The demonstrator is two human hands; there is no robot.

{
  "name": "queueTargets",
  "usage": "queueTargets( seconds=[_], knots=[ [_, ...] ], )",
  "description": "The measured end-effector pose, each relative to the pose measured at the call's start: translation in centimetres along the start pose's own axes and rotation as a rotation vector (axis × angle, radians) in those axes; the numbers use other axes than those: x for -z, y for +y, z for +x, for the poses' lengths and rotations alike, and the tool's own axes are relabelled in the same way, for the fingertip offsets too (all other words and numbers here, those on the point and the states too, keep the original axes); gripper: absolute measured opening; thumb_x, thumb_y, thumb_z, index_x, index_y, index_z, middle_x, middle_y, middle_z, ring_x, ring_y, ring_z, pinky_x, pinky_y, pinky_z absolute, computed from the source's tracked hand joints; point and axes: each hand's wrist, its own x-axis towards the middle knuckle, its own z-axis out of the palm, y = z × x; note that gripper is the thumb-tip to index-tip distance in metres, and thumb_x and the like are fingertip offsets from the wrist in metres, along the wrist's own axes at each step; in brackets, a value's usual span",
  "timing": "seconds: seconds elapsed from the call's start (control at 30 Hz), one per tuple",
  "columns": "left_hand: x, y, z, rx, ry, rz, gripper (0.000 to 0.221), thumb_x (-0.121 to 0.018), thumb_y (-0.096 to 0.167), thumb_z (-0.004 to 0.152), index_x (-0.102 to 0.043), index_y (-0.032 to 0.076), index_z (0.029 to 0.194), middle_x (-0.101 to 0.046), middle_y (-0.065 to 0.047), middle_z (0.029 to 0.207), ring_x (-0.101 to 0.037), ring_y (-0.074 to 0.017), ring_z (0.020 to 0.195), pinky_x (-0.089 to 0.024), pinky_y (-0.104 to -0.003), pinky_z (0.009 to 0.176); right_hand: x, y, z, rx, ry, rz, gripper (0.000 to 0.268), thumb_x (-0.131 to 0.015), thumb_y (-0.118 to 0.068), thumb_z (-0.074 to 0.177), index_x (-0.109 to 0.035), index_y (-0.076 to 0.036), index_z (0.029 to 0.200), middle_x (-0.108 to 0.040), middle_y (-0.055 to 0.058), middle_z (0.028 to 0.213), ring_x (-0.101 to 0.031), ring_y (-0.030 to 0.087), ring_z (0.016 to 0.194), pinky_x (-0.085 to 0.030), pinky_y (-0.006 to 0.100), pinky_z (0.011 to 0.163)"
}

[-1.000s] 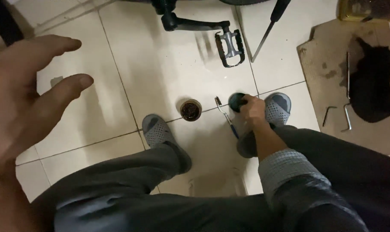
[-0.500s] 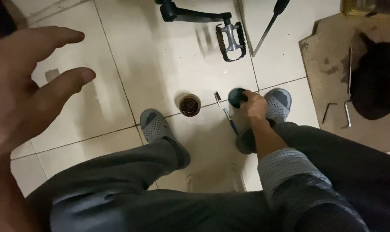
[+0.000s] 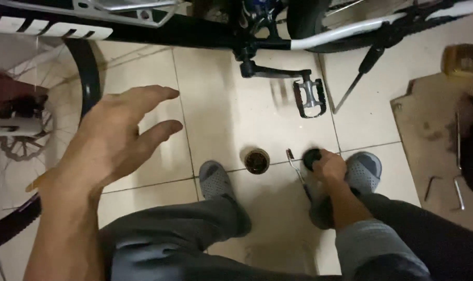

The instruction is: Installing a water bottle cage onto a bicycle frame by aligning it and tightening screws with a hex key.

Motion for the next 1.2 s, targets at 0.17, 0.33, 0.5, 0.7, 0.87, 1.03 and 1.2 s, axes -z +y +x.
queueTargets(
  seconds=[0.17,0.33,0.5,0.7,0.87,1.03,1.2],
  knots=[
    [-0.2,0.5,0.0,0.180,-0.075,0.196,0.051,-0.067,0.043,0.093,-0.063,0.028,0.142,-0.061,-0.005,0.139,-0.060,-0.0342,0.094,-0.041,-0.058,0.096,2.3,1.2,-2.5,-0.037,0.099,0.447,0.036,-0.056,-0.019,0.086,-0.072,-0.011,0.117,-0.075,0.015,0.106,-0.070,0.033,0.098,-0.054,0.039,0.085],
    [-2.0,-2.3,-0.5,-0.153,0.098,0.236,0.051,-0.072,0.036,0.100,-0.071,0.008,0.143,-0.073,-0.018,0.130,-0.069,-0.0308,0.071,-0.048,-0.051,0.088,0.5,3.3,-1.9,0.074,0.430,0.509,0.014,-0.065,-0.007,0.089,-0.075,-0.001,0.095,-0.074,0.015,0.086,-0.069,0.028,0.074,-0.052,0.038,0.059],
    [-2.7,-2.6,-0.4,-0.199,0.124,0.082,0.049,-0.080,0.019,0.100,-0.072,-0.002,0.143,-0.072,-0.024,0.132,-0.068,-0.0353,0.107,-0.050,-0.044,0.063,1.6,3.4,-2.4,0.011,0.426,0.580,0.024,-0.059,-0.012,0.088,-0.076,-0.001,0.100,-0.066,0.020,0.102,-0.065,0.035,0.088,-0.053,0.042,0.079],
    [-3.0,-2.4,-0.2,-0.166,0.108,0.001,0.049,-0.076,0.017,0.098,-0.068,-0.003,0.142,-0.068,-0.024,0.139,-0.061,-0.0397,0.122,-0.048,-0.051,0.084,-1.6,3.2,-0.6,0.100,0.325,0.448,0.018,-0.077,-0.019,0.083,-0.074,-0.007,0.071,-0.074,0.003,0.073,-0.067,0.017,0.066,-0.052,0.032,0.060],
    [-2.9,-2.0,-0.2,-0.112,0.087,0.034,0.050,-0.074,0.019,0.098,-0.069,0.000,0.143,-0.069,-0.022,0.137,-0.062,-0.0399,0.115,-0.047,-0.046,0.061,-2.4,2.4,-0.3,0.029,0.243,0.340,0.012,-0.067,-0.016,0.081,-0.069,-0.006,0.075,-0.069,0.006,0.075,-0.063,0.021,0.068,-0.049,0.035,0.055],
    [-3.2,-2.6,-0.1,-0.175,0.102,0.045,0.050,-0.076,0.018,0.099,-0.069,-0.003,0.143,-0.069,-0.025,0.137,-0.062,-0.0418,0.115,-0.047,-0.050,0.089,-0.5,2.0,-0.8,0.071,0.276,0.450,0.032,-0.055,-0.002,0.072,-0.082,-0.012,0.086,-0.078,0.005,0.090,-0.071,0.023,0.082,-0.056,0.031,0.071],
    [-3.9,-3.6,-0.2,-0.252,0.132,0.039,0.050,-0.079,0.013,0.103,-0.070,-0.006,0.147,-0.068,-0.030,0.131,-0.061,-0.0431,0.122,-0.045,-0.053,0.103,5.8,2.1,-1.8,-0.268,0.113,0.703,0.021,-0.071,-0.010,0.085,-0.081,-0.019,0.102,-0.078,0.001,0.104,-0.074,0.014,0.097,-0.058,0.023,0.087]
  ],
)
